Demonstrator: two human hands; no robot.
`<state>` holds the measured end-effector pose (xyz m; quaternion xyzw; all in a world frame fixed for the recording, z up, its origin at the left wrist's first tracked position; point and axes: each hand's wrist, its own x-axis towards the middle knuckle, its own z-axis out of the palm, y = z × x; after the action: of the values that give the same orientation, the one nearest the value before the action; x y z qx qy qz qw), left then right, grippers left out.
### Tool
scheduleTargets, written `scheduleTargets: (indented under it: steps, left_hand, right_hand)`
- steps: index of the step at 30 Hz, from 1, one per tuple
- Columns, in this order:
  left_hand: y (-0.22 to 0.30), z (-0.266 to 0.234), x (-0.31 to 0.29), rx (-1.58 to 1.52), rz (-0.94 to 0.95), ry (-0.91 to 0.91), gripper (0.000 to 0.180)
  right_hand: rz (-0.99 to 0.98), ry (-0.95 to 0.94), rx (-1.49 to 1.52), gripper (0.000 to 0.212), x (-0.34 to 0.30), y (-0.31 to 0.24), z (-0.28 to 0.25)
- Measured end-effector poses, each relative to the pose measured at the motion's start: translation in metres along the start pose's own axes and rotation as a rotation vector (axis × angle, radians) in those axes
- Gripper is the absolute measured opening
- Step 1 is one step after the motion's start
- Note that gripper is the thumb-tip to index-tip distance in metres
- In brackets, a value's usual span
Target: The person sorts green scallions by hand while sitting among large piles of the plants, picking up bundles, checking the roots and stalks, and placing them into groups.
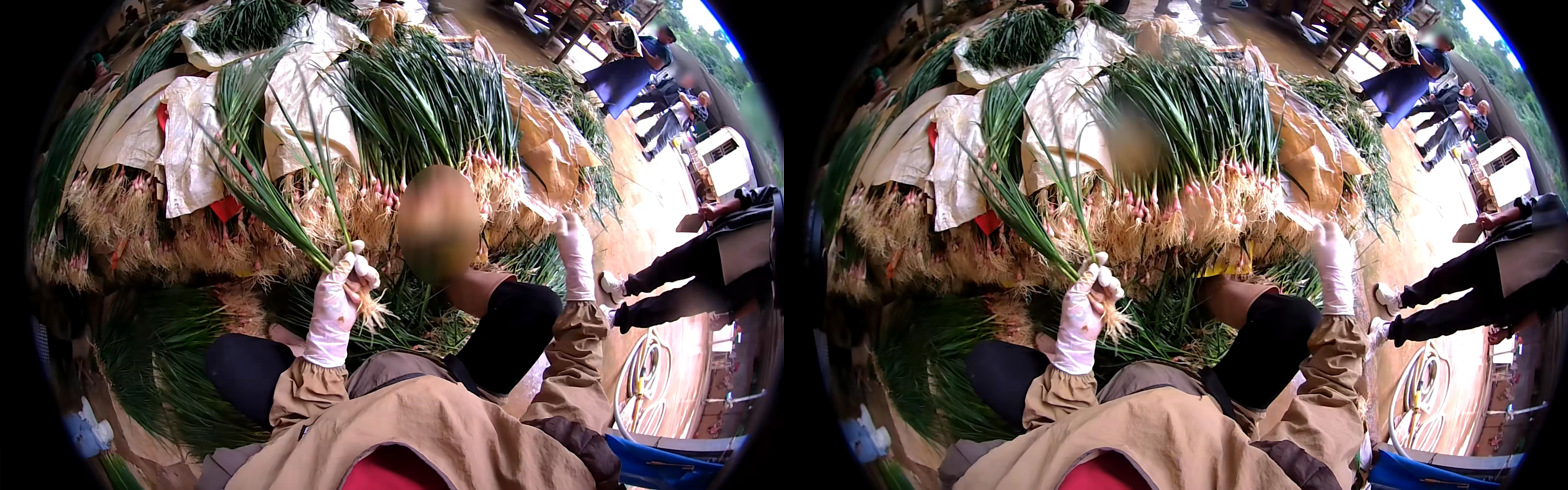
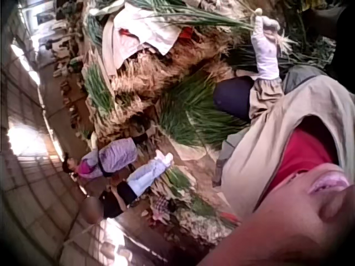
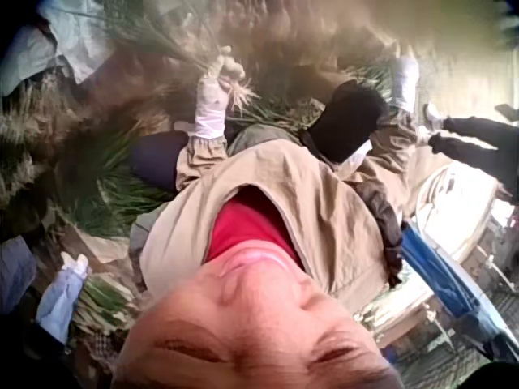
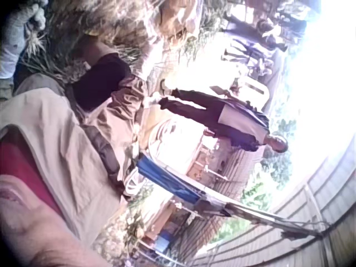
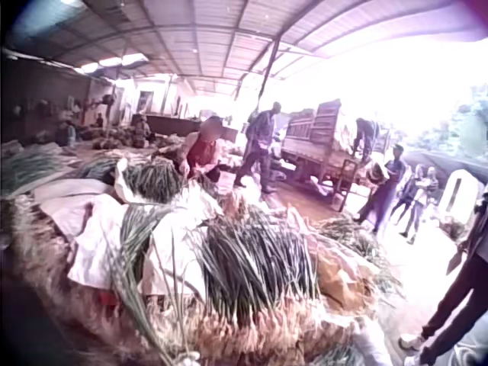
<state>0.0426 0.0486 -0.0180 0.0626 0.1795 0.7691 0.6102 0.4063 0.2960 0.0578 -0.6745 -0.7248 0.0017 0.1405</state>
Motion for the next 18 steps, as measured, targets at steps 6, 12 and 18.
scheduleTargets:
  steps: [6, 12, 18]
  left_hand:
    - [-0.012, 0.001, 0.004, 0.068, -0.163, 0.035, 0.033]
    - [-0.002, 0.029, 0.002, 0.286, -0.079, 0.266, 0.043]
    - [-0.033, -0.039, 0.013, 0.331, -0.266, 0.367, 0.02]
  right_hand:
    - [-0.352, -0.477, -0.087, 0.029, -0.018, -0.277, -0.012]
    - [-0.246, -0.634, 0.048, 0.033, -0.005, -0.305, 0.021]
    - [-0.176, -0.736, 0.853, 0.031, -0.13, -0.243, 0.058]
